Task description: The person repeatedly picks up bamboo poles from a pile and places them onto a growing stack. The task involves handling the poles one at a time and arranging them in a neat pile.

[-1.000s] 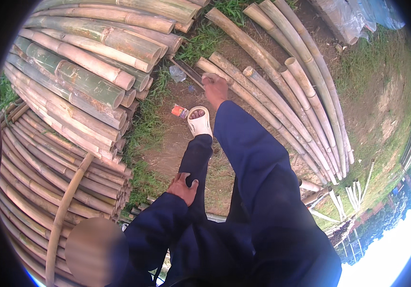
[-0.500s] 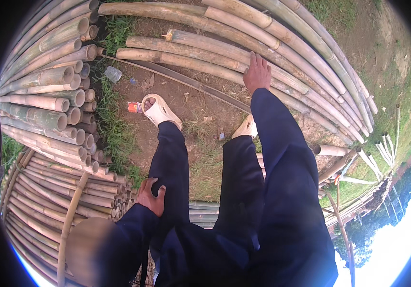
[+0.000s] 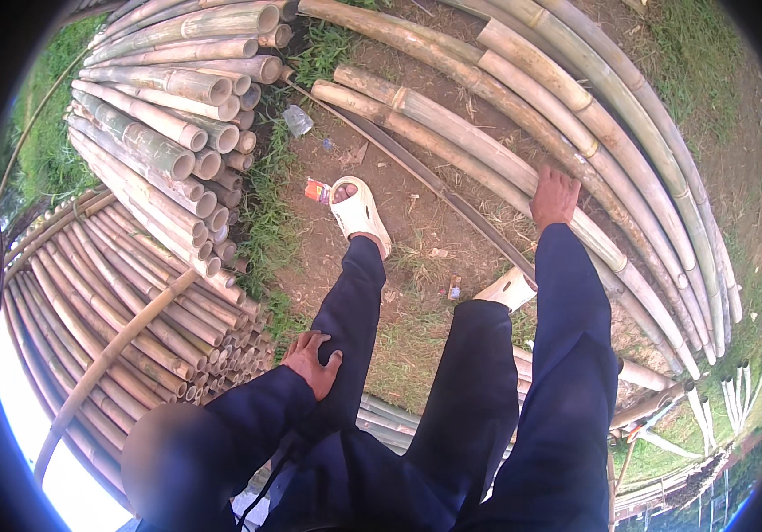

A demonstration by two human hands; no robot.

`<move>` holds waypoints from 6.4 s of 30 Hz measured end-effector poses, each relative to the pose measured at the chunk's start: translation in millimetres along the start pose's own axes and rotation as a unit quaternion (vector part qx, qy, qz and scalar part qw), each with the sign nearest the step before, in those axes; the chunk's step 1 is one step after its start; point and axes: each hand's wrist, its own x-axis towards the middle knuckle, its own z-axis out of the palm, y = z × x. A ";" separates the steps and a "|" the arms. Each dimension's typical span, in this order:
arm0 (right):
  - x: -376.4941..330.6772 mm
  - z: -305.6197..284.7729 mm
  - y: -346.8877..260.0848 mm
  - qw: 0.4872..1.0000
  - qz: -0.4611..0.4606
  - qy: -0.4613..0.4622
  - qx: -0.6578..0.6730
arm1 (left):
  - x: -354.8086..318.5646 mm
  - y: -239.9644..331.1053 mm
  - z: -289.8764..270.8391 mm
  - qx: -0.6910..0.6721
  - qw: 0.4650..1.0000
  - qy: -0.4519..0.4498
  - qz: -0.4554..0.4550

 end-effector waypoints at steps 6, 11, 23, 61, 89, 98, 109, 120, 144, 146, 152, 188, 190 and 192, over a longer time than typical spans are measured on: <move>-83.2 4.0 -28.8 0.989 -0.083 -0.110 0.052 | 2.7 -9.1 -15.6 -0.042 0.999 -0.030 -0.002; -119.9 -51.3 -59.1 0.980 -0.137 -0.084 0.116 | 7.9 -25.9 -28.0 -0.064 0.997 -0.043 0.009; 56.0 -293.5 -502.1 0.882 -0.323 0.016 0.342 | 22.5 -62.9 -37.9 -0.148 0.989 -0.016 0.001; -268.0 236.9 517.6 0.769 0.549 0.092 0.313 | 9.1 67.2 104.2 0.149 0.984 0.089 0.037; -356.2 303.6 478.0 0.951 0.196 -0.240 0.005 | -33.5 90.1 72.8 0.120 0.986 0.091 -0.075; -438.1 152.7 476.6 0.755 0.565 -0.262 0.207 | -6.4 60.2 16.8 0.049 0.993 -0.006 -0.104; -305.9 48.5 278.6 0.758 0.484 -0.246 0.361 | -3.7 25.8 -23.6 0.026 0.998 -0.030 -0.056; -119.7 -99.7 -189.9 0.511 0.309 -0.153 0.788 | 3.6 -3.6 -37.9 -0.015 0.999 -0.047 -0.023; 121.1 -248.4 -590.4 0.579 0.184 -0.166 0.777 | 35.6 -70.3 -96.8 -0.161 0.986 -0.047 -0.018; 124.5 -248.4 -582.7 0.575 0.132 -0.194 0.784 | 37.5 -72.4 -96.7 -0.171 0.984 -0.049 -0.015; 106.5 -178.1 -487.1 0.728 0.055 -0.142 0.668 | 41.6 -75.0 -92.7 -0.171 0.985 -0.037 -0.002; 33.0 -95.1 45.3 0.995 -0.036 0.080 -0.038 | 0.9 -0.5 -38.9 -0.063 0.998 0.011 -0.027; 0.5 -106.7 33.0 0.994 -0.085 0.068 -0.016 | 3.2 -4.2 -46.6 -0.068 0.997 -0.015 -0.027; -28.9 -127.0 15.1 0.992 -0.120 0.040 0.013 | 6.5 -10.3 -55.6 -0.053 0.998 -0.034 -0.017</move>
